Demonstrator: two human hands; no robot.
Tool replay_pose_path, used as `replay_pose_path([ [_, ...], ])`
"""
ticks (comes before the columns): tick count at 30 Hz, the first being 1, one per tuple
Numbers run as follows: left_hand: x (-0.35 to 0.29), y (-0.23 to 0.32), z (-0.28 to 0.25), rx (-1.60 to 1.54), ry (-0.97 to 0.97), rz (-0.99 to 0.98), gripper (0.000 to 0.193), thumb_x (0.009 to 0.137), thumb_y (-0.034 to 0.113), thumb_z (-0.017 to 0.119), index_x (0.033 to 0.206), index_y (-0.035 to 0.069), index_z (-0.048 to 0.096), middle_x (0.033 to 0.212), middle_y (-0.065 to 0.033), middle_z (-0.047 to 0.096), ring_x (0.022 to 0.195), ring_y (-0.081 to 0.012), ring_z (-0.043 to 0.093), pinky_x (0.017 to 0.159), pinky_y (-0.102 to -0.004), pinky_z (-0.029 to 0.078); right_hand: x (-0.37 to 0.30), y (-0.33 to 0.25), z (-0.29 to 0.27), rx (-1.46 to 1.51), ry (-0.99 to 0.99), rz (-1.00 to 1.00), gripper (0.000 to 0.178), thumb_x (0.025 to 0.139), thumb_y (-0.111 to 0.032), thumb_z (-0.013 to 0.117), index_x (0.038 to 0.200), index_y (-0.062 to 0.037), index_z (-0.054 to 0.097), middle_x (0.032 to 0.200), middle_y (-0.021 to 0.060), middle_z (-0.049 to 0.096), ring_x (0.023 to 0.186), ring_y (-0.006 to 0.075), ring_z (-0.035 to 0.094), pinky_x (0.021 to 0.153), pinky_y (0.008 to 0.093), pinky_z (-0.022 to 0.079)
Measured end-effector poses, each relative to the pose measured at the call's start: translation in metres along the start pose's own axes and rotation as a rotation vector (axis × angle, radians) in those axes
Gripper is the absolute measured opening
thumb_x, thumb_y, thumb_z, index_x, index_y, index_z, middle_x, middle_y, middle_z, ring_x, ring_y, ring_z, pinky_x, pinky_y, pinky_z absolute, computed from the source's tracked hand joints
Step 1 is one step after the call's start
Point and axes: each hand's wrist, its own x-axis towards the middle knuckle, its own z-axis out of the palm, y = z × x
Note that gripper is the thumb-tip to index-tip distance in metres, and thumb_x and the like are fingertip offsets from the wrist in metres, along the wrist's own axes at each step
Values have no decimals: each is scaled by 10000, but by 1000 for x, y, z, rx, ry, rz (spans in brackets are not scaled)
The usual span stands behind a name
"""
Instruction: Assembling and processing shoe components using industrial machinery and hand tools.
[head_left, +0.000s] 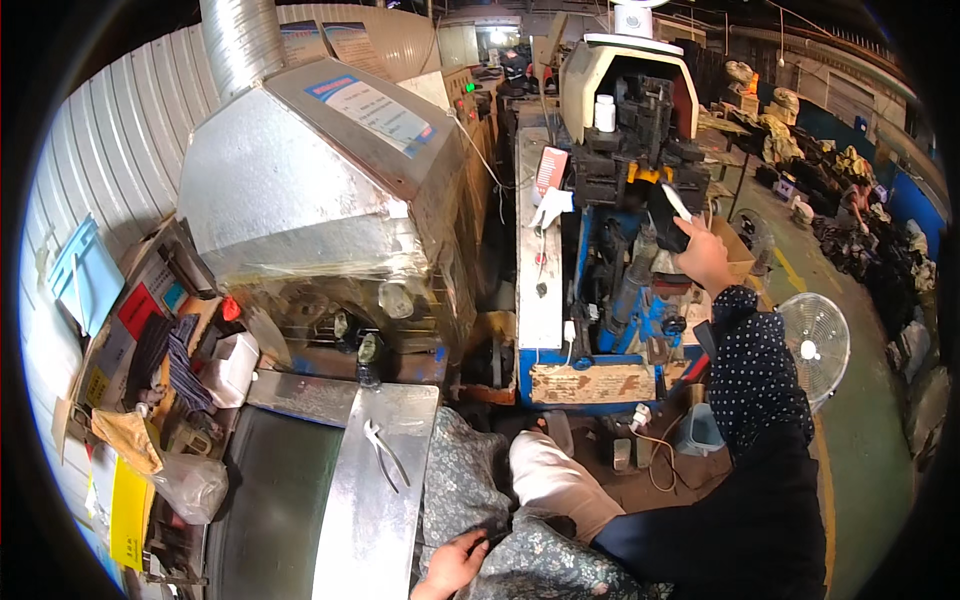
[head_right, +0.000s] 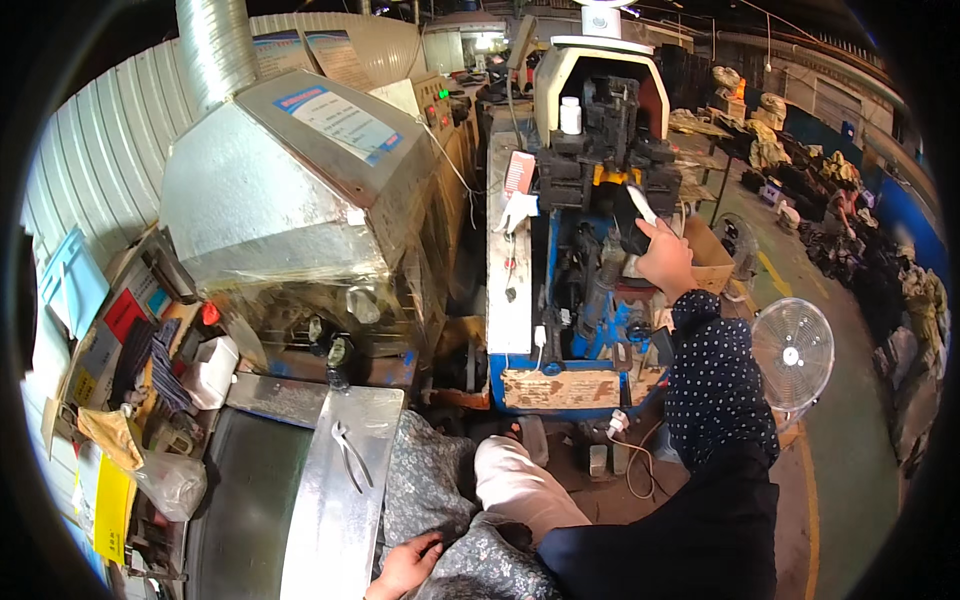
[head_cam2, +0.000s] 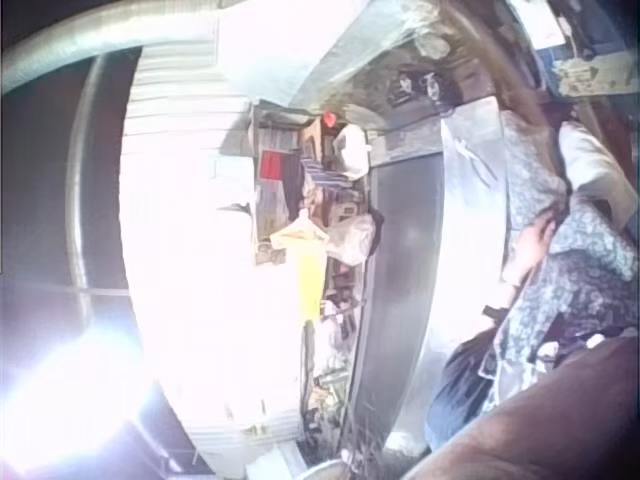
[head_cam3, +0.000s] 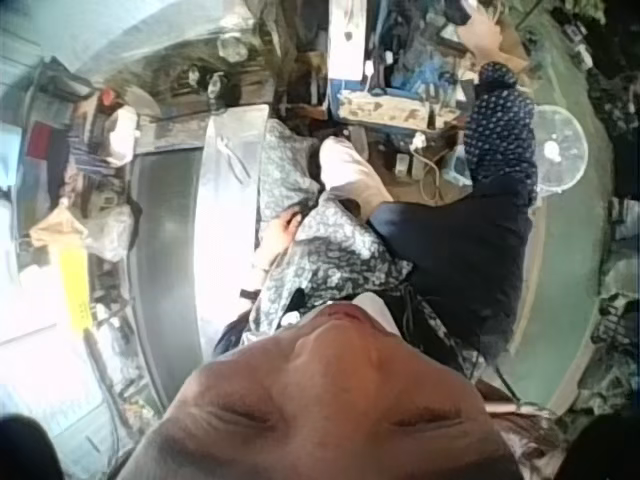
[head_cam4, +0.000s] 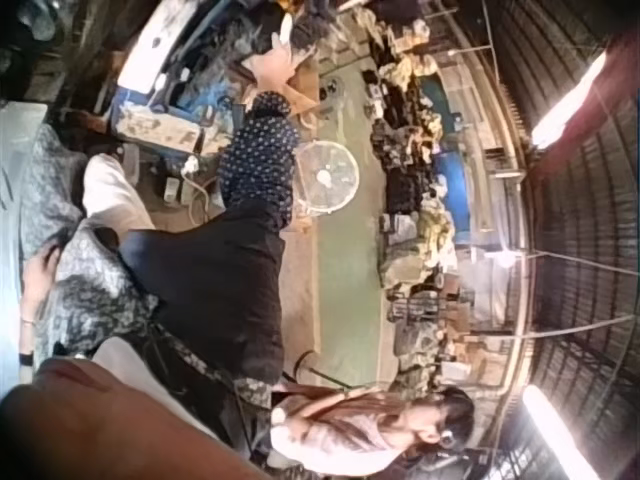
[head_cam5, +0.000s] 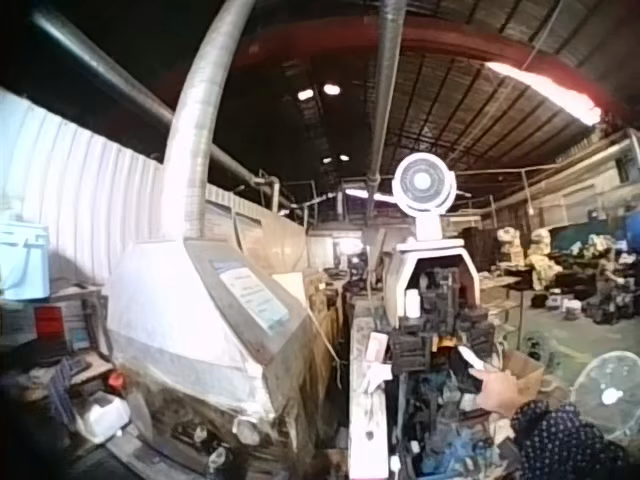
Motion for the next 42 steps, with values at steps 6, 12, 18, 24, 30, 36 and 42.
replay_pose_path([
  [6,1,33,-8,34,-67,-100,348,985,331,583,1255,124,656,1081,-221,705,988,-407,681,844,-450,541,10,-13,4,-246,-180,-103,640,730,-159,694,1357,-274,635,1517,132,479,1092,480,591,944,483,498],
  [12,-1,34,-3,90,-14,-5,346,981,326,591,1249,118,659,1039,-225,709,939,-409,691,809,-456,541,-25,-33,40,-119,-97,62,717,841,-390,709,1499,-323,432,1616,50,310,1347,545,286,1034,640,397],
  [18,-5,33,-3,70,2,17,339,980,301,595,1254,112,663,1042,-229,708,947,-414,688,823,-442,542,-22,-30,38,-97,-111,86,639,874,-341,680,1475,-303,468,1599,44,333,1347,546,296,1048,648,379],
  [24,3,21,0,19,7,-23,338,980,302,597,1246,107,667,1019,-226,710,918,-416,688,807,-445,543,5,-34,47,-88,-123,93,625,871,-302,669,1466,-303,481,1593,37,342,1336,538,315,1045,615,398],
  [30,10,12,7,75,48,-51,331,982,345,588,1246,162,669,1003,-208,715,897,-395,696,782,-457,549,48,-33,55,-99,-172,119,624,864,-287,665,1463,-302,492,1584,23,355,1332,523,328,1037,588,413],
  [36,21,13,13,47,109,-96,320,980,373,580,1227,200,686,969,-195,719,888,-396,694,773,-458,550,85,-33,48,-109,-231,147,636,862,-295,662,1473,-303,484,1581,19,359,1315,484,355,1061,552,402],
  [42,9,13,-4,-13,87,-201,315,974,366,590,1190,171,709,1042,-177,718,954,-381,694,821,-439,556,50,-80,52,-149,283,-278,532,914,-285,655,1411,-135,537,1505,152,465,1265,408,485,1013,543,436],
])
